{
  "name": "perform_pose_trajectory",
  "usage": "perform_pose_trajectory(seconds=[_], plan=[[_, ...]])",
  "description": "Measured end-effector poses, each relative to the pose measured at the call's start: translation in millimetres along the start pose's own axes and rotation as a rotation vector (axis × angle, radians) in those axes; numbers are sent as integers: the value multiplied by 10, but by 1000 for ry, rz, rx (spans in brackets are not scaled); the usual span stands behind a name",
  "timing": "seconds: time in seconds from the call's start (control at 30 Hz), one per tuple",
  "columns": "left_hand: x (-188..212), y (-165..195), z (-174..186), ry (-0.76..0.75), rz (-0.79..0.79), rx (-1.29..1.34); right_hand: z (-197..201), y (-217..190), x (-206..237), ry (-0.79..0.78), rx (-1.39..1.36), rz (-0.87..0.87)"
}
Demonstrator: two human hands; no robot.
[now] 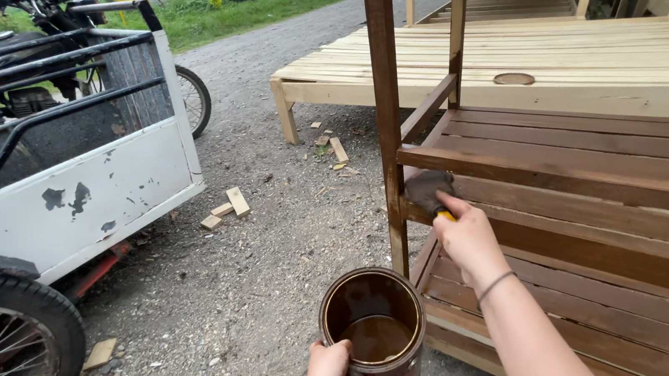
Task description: The person applies dark wood stain to a three-tier wooden shelving unit using a brush. They repeatedly dip the brush into a can and coat the shelves and frame, working from the top tier down to the bottom.
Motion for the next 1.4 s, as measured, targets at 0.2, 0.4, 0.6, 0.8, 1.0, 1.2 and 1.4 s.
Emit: perform_pose_trajectory(seconds=[0.2,0.4,0.6,0.8,1.0,1.2,1.4], plan=[[31,63,-12,5,21,-6,-157,4,200,-169,-34,80],[139,87,134,34,-6,23,-407,-75,405,-106,627,254],[236,148,241,94,-12,-39,-542,839,26,-124,346,67],[108,353,499,207,-276,-83,-491,1032,-13,-92,342,120],[100,388,418,229,-351,-99,-501,63,-80,-36,294,190],[215,427,178,124,-192,93,-362,589,8,-105,178,125],[320,413,69,-4,-61,-19,-58,1148,91,-130,203,-31]])
Point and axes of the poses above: each hand's wrist, its own x-axis away from the middle knuckle, its own z-axis out of the back of the hand, y = z × x, the point moved 6 cm from there along -x, towards the middle knuckle, and after that the axes turned 4 degrees about y, right-handed, at the moved point
